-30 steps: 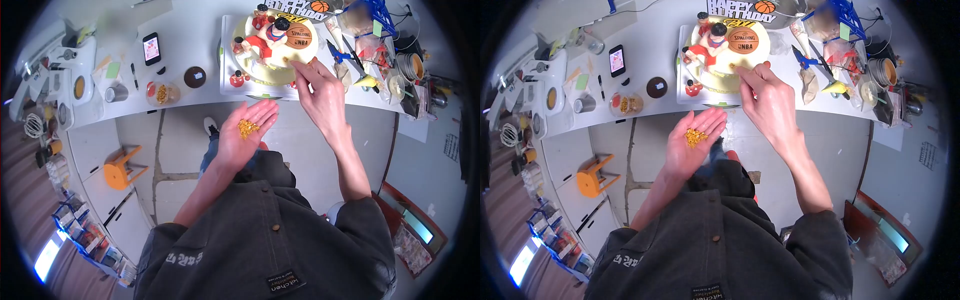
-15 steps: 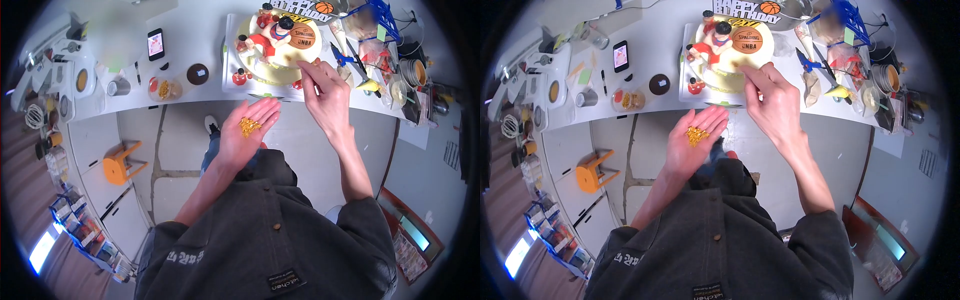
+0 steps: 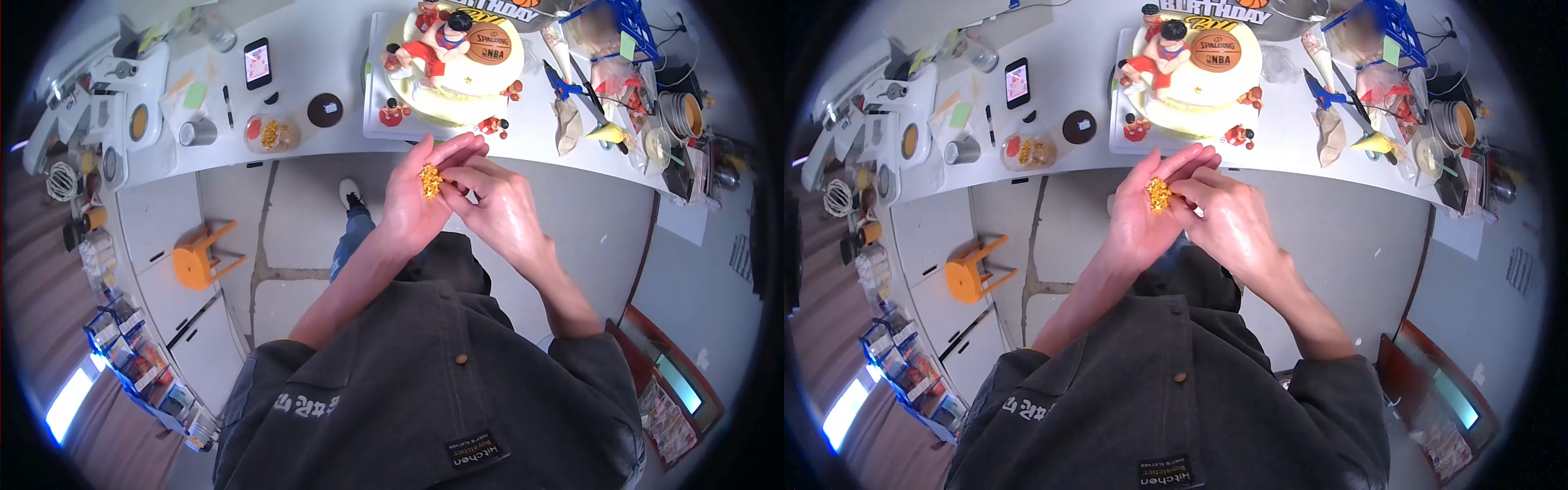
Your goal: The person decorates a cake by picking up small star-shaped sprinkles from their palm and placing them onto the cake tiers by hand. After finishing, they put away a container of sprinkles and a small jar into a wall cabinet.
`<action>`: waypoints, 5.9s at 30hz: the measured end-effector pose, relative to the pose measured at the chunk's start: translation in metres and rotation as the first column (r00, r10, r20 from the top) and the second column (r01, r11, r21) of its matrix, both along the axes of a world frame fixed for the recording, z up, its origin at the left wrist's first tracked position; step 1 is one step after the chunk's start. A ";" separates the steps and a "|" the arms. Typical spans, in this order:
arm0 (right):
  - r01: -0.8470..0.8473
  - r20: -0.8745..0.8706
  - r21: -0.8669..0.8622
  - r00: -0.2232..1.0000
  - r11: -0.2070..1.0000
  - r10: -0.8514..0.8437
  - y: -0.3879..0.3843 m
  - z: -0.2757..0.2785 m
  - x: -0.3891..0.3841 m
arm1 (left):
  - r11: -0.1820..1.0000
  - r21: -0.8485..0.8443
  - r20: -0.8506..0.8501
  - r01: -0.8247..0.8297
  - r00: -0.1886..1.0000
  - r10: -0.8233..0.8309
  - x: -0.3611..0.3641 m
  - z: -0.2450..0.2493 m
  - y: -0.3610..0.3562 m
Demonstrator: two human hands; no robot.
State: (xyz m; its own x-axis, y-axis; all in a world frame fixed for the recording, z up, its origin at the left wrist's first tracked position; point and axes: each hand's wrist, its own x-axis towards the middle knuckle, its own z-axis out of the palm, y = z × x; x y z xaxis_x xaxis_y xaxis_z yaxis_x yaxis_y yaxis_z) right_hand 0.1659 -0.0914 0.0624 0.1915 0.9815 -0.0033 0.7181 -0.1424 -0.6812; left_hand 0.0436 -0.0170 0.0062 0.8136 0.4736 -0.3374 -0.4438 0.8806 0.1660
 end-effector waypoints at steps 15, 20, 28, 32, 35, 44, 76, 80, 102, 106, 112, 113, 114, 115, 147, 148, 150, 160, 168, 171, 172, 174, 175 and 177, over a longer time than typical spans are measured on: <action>0.101 -0.098 0.030 0.990 0.994 -0.097 -0.017 0.001 0.018 | 1.000 0.011 0.009 0.019 1.000 -0.019 0.018 0.000 -0.011; 0.136 -0.104 0.000 0.985 0.991 -0.135 -0.019 0.005 0.018 | 1.000 -0.011 0.024 0.017 1.000 -0.017 0.020 0.005 -0.011; 0.173 -0.083 -0.123 0.979 0.977 -0.184 -0.012 0.015 0.013 | 0.997 0.041 0.004 0.068 0.998 -0.068 0.018 0.006 -0.013; 0.169 -0.026 -0.104 0.985 0.980 -0.173 -0.014 0.009 0.010 | 0.998 0.027 -0.014 0.060 0.998 -0.059 0.018 0.003 -0.018; 0.163 0.055 -0.078 0.986 0.984 -0.159 -0.017 0.007 0.006 | 0.999 -0.010 -0.030 0.043 0.999 -0.044 0.017 0.004 -0.021; 0.205 -0.183 -0.118 0.957 0.972 -0.224 -0.013 0.017 0.017 | 0.996 -0.084 -0.017 -0.016 1.000 0.014 0.014 0.004 -0.021; -0.106 0.008 -0.012 0.994 0.994 0.106 0.000 0.022 0.030 | 0.998 -0.033 0.082 0.046 0.996 -0.044 0.017 -0.004 -0.011; -0.130 0.114 0.071 0.986 0.989 0.122 -0.007 0.002 0.023 | 0.996 -0.088 0.072 0.031 0.997 -0.025 0.022 -0.003 -0.013; 0.406 -0.052 0.029 0.913 0.914 -0.404 0.055 0.024 0.123 | 0.986 -0.166 -0.048 0.000 0.999 -0.008 0.014 0.008 -0.017; 0.374 0.016 0.063 0.927 0.925 -0.375 0.076 0.013 0.139 | 0.984 -0.176 -0.051 -0.015 0.999 0.006 0.011 0.008 -0.016; 0.323 0.093 0.145 0.937 0.935 -0.338 0.088 0.008 0.146 | 0.987 -0.157 -0.060 -0.034 0.998 0.025 0.005 0.007 -0.015; 0.339 0.128 0.145 0.925 0.930 -0.358 0.087 0.011 0.146 | 0.986 -0.163 -0.055 -0.033 0.998 0.024 0.006 0.006 -0.015; 0.355 0.162 0.145 0.912 0.923 -0.376 0.084 0.020 0.142 | 0.985 -0.168 -0.049 -0.032 0.998 0.024 0.006 0.005 -0.015; 0.370 0.195 0.147 0.898 0.917 -0.394 0.081 0.025 0.138 | 0.985 -0.172 -0.045 -0.032 0.999 0.025 0.005 0.003 -0.014; 0.126 0.418 0.203 0.886 0.971 -0.202 0.059 -0.002 0.142 | 0.979 -0.197 0.017 -0.044 0.999 0.049 -0.008 -0.018 -0.021; 0.121 0.427 0.214 0.881 0.969 -0.205 0.059 0.000 0.141 | 0.972 -0.229 -0.035 -0.044 0.999 0.037 -0.007 -0.010 -0.018; 0.124 0.441 0.240 0.870 0.963 -0.221 0.058 0.008 0.138 | 0.975 -0.217 -0.074 -0.048 0.997 0.032 -0.008 -0.008 -0.018; 0.112 0.453 0.235 0.866 0.966 -0.210 0.061 0.002 0.133 | 0.978 -0.199 -0.083 -0.061 0.996 0.045 -0.008 -0.001 -0.020; 0.095 0.464 0.204 0.867 0.974 -0.182 0.059 -0.002 0.133 | 0.980 -0.183 -0.135 -0.077 0.989 0.053 -0.006 0.004 -0.020; 0.113 0.453 0.226 0.867 0.967 -0.207 0.061 -0.001 0.132 | 0.980 -0.182 -0.129 -0.079 0.990 0.056 -0.006 0.005 -0.021; 0.122 0.449 0.236 0.866 0.964 -0.219 0.061 -0.001 0.132 | 0.980 -0.181 -0.126 -0.079 0.990 0.056 -0.006 0.004 -0.021; 0.103 0.465 0.238 0.861 0.966 -0.206 0.063 -0.003 0.133 | 0.981 -0.181 -0.120 -0.077 0.991 0.056 -0.006 0.003 -0.021; 0.093 0.473 0.239 0.858 0.967 -0.199 0.063 -0.003 0.133 | 0.980 -0.182 -0.121 -0.079 0.991 0.057 -0.006 0.003 -0.021; 0.096 0.476 0.225 0.857 0.970 -0.196 0.063 -0.004 0.133 | 0.979 -0.185 -0.125 -0.083 0.990 0.061 -0.007 0.004 -0.022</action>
